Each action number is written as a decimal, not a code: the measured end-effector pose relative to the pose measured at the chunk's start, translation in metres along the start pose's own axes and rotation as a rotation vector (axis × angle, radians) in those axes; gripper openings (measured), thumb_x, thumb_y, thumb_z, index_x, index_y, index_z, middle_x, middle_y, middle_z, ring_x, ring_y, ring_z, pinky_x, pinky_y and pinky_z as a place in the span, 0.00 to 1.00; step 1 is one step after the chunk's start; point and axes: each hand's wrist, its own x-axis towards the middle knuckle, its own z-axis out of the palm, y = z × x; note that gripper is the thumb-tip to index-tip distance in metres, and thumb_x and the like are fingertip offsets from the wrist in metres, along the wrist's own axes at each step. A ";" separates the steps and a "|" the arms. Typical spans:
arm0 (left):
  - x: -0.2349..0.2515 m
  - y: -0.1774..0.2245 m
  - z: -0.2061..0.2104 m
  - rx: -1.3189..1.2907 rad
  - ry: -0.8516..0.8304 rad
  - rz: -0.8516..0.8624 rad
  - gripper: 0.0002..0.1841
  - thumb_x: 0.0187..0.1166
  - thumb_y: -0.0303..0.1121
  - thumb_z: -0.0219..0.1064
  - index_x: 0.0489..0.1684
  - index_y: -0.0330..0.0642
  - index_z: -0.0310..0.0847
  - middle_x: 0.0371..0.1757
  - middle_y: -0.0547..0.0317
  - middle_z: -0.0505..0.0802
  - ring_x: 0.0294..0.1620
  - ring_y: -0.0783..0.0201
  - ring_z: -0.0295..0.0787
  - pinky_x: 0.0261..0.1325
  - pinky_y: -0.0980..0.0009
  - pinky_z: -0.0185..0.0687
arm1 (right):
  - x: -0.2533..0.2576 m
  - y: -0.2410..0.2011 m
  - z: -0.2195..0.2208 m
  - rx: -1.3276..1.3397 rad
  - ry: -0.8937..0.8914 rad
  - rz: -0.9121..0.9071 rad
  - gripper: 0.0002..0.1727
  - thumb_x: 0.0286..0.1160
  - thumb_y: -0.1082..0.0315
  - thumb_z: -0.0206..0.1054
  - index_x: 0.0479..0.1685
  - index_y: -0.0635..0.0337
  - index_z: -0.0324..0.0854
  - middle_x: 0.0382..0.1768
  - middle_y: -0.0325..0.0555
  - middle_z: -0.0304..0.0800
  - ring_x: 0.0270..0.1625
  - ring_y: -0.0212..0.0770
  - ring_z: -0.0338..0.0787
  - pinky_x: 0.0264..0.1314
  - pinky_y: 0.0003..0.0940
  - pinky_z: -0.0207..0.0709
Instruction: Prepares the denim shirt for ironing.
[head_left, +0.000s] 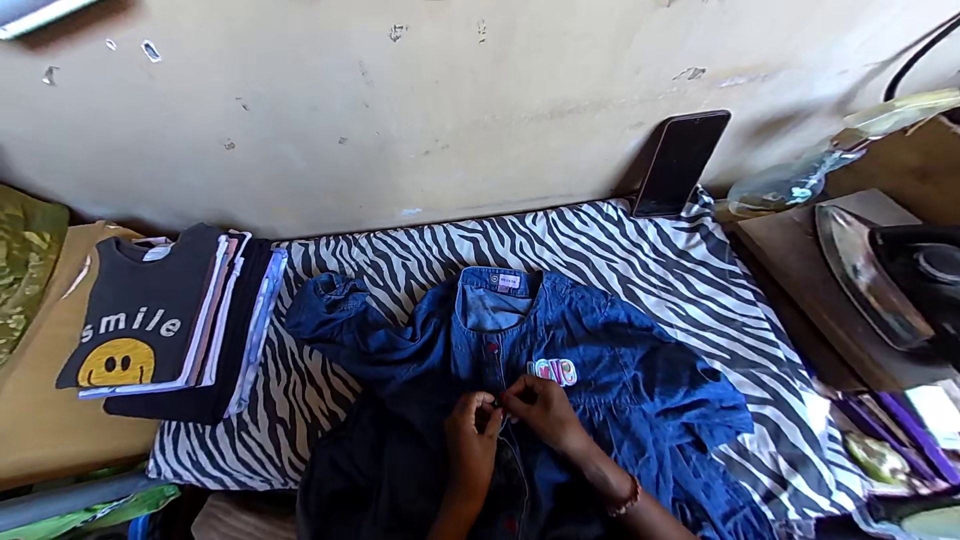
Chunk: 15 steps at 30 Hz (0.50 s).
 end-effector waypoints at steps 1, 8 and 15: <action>-0.001 -0.001 0.000 -0.002 -0.004 0.003 0.11 0.67 0.21 0.74 0.45 0.27 0.87 0.37 0.48 0.93 0.33 0.67 0.91 0.40 0.75 0.88 | -0.001 0.001 0.001 -0.015 0.017 -0.002 0.04 0.70 0.73 0.73 0.34 0.64 0.84 0.24 0.38 0.89 0.24 0.27 0.89 0.35 0.25 0.86; 0.003 -0.008 0.000 -0.045 -0.060 0.018 0.11 0.69 0.22 0.73 0.47 0.27 0.86 0.40 0.47 0.92 0.35 0.66 0.91 0.42 0.74 0.88 | -0.001 0.017 0.004 0.041 0.067 -0.118 0.04 0.65 0.71 0.69 0.30 0.58 0.79 0.22 0.33 0.84 0.24 0.25 0.85 0.31 0.24 0.81; -0.008 -0.010 0.011 0.149 0.063 0.216 0.10 0.69 0.20 0.70 0.46 0.26 0.86 0.38 0.45 0.90 0.34 0.60 0.90 0.43 0.71 0.88 | -0.001 0.012 -0.004 0.105 -0.065 -0.103 0.16 0.63 0.74 0.73 0.51 0.62 0.80 0.33 0.37 0.91 0.32 0.28 0.91 0.40 0.24 0.87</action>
